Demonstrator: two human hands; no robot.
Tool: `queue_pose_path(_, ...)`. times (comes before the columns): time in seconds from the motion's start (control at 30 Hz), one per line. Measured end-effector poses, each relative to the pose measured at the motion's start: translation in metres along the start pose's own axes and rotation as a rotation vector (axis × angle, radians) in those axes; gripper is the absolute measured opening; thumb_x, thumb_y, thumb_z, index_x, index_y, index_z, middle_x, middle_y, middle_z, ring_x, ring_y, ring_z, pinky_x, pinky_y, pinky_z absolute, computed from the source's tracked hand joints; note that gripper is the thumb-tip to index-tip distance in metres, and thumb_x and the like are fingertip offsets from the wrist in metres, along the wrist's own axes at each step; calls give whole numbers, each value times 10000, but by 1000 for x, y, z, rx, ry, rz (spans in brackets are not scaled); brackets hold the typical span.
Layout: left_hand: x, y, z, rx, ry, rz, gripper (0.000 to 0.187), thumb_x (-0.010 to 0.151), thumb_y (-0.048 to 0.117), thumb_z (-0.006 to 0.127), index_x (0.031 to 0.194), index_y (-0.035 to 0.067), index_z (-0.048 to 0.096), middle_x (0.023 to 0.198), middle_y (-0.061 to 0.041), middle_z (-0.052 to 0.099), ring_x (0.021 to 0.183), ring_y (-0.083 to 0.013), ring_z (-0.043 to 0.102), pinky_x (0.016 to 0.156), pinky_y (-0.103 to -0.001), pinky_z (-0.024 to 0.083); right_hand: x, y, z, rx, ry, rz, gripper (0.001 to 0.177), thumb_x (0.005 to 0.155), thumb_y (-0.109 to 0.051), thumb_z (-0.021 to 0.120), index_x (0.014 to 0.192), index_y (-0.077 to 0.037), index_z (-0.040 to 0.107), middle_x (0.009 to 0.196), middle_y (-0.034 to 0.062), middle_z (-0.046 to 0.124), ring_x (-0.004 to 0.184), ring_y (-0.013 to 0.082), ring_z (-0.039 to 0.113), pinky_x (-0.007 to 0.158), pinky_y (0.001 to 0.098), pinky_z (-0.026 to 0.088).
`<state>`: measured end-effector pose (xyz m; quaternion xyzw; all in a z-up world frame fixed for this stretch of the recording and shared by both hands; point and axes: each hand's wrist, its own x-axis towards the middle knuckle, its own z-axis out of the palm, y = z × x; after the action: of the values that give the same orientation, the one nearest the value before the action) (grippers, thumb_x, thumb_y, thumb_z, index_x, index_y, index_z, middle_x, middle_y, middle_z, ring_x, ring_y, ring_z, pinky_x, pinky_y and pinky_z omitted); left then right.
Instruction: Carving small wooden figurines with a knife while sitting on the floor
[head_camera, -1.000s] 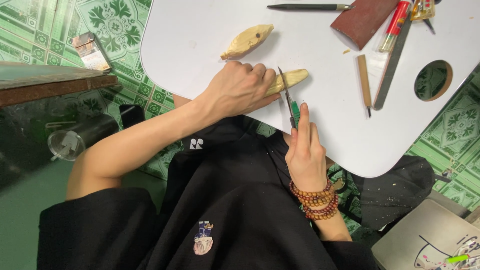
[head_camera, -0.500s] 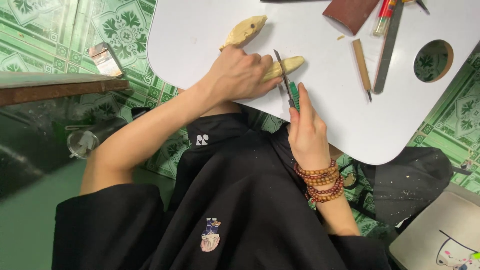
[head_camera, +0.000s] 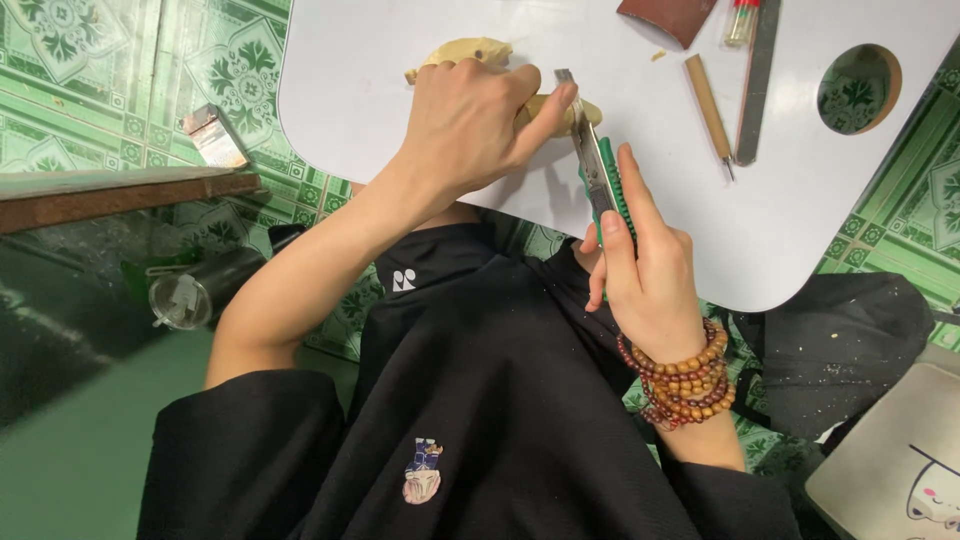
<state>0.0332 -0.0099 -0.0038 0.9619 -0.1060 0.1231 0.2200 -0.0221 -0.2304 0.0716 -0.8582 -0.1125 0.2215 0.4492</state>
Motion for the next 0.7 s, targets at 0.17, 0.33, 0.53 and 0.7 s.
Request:
queue_pose_path(0.17,4,3,-6,29,17,198,514,1083,610,495,905,129,534,675,19,531,465,-130,443,396,-320,382,-4,25,8,-271,239,-161,566,1150,-308,369,1626,-6,319,638,41,499,482,187,400,527,366,358)
queue_pose_path(0.33,-11,22,-8,-53,79,168,346,1015,456,621,1109,126,577,767,-29,648,583,-232,712,543,-356,560,6,37,15,-159,290,-296,380,1074,-131,547,1363,117,545,964,244,633,813,366,658,675,406,542)
queue_pose_path(0.53,-12,32,-23,-287,-139,100,401,1041,387,570,1275,65,520,902,-130,704,736,-351,753,634,-470,588,7,65,22,-229,404,-257,207,1033,-170,660,1167,-13,651,660,88,612,562,262,627,498,305,465)
queue_pose_path(0.7,-12,26,-25,-610,-277,123,392,1057,352,517,1199,-12,514,864,-268,734,735,-456,741,652,-559,576,4,82,28,-295,484,-393,248,1023,-204,709,1184,-18,675,796,129,689,699,329,712,588,347,540)
